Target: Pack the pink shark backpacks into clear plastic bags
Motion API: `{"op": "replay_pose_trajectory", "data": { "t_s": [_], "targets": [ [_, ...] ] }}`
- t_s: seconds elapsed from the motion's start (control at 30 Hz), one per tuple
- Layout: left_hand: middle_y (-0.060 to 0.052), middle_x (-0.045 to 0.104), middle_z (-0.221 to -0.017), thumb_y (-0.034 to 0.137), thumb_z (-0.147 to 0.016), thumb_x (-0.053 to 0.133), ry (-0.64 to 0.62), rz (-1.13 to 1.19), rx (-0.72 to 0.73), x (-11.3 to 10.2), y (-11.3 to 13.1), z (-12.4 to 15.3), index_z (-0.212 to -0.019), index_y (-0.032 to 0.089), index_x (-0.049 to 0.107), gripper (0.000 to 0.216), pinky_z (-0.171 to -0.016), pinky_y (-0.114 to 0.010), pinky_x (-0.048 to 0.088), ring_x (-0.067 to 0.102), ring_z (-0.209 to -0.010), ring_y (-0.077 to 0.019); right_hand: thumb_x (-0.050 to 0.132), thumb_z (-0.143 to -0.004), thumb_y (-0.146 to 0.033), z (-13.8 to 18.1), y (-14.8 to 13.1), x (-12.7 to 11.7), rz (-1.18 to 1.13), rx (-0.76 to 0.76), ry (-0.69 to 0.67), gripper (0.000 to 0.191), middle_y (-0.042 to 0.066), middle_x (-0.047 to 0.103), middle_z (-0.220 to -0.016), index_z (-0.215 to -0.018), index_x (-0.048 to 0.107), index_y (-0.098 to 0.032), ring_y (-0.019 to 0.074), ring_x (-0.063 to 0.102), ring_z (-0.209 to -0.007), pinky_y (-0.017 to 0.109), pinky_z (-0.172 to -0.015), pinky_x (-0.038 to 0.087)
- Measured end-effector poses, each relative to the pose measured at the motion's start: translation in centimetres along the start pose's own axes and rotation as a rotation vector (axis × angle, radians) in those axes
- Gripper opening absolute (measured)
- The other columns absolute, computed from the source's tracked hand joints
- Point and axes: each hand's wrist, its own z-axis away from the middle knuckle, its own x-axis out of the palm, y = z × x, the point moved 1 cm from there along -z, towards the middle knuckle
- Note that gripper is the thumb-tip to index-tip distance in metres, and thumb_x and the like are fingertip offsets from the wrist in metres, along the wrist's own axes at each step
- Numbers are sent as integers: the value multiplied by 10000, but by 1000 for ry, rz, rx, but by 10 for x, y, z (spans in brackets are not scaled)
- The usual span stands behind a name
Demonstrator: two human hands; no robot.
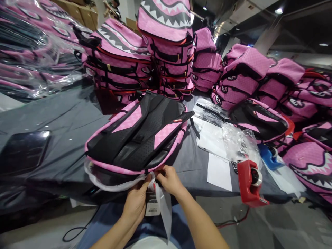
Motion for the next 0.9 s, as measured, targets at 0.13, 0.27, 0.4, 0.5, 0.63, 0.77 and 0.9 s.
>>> {"op": "replay_pose_trajectory", "data": {
  "t_s": [0.13,0.27,0.4,0.5,0.63,0.77,0.9],
  "targets": [
    [-91,680,-1320,561,-597,898,0,11,28,3,0,1,-1143,221,689,676,-1223,-450,316,553,-1329,-299,624,-748,-296,-5,11,11,-123,76,2,211,5,693,-766,-900,675,-158,140,586,-671,243,-642,459],
    [-83,678,-1327,532,-569,925,26,17,57,3,-1,0,-1138,241,688,681,-1233,-454,300,542,-1344,-303,663,-696,-294,-2,12,11,-2,66,187,143,-6,627,-690,-772,633,-176,125,515,-604,239,-581,395],
    [-75,685,-1316,513,-572,933,27,12,23,-2,-1,-2,-1115,247,699,649,-1236,-465,296,540,-1348,-301,553,-816,-396,4,7,14,-45,59,20,278,3,577,-672,-633,540,-187,129,495,-665,245,-631,382],
    [-83,708,-1273,461,-553,951,43,10,-19,-5,0,-6,-1078,237,717,617,-1221,-476,330,569,-1320,-312,521,-848,-624,4,6,14,-257,344,-188,490,-56,404,-532,-607,460,-202,79,318,-499,227,-508,266],
    [-108,743,-1187,459,-564,943,26,-30,-78,-9,-2,-14,-1070,208,736,602,-1162,-539,412,643,-1219,-358,679,-724,-662,-5,5,13,-461,493,-232,517,-95,346,-523,-641,476,-194,44,221,-460,206,-468,150],
    [-107,767,-1099,482,-620,909,1,-124,-60,-22,-5,-10,-1074,210,741,556,-1114,-523,478,667,-1186,-360,812,-538,-442,-16,11,11,-511,514,-224,409,-84,460,-553,-744,591,-167,36,271,-451,205,-455,103],
    [-82,739,-1143,563,-779,789,-23,-281,-34,-51,9,0,-1159,322,696,460,-906,-485,606,682,-1146,-326,783,-535,-407,-2,26,-3,-610,517,-292,332,-103,344,-443,-617,559,-175,54,301,-452,203,-488,253]
  ]
}}
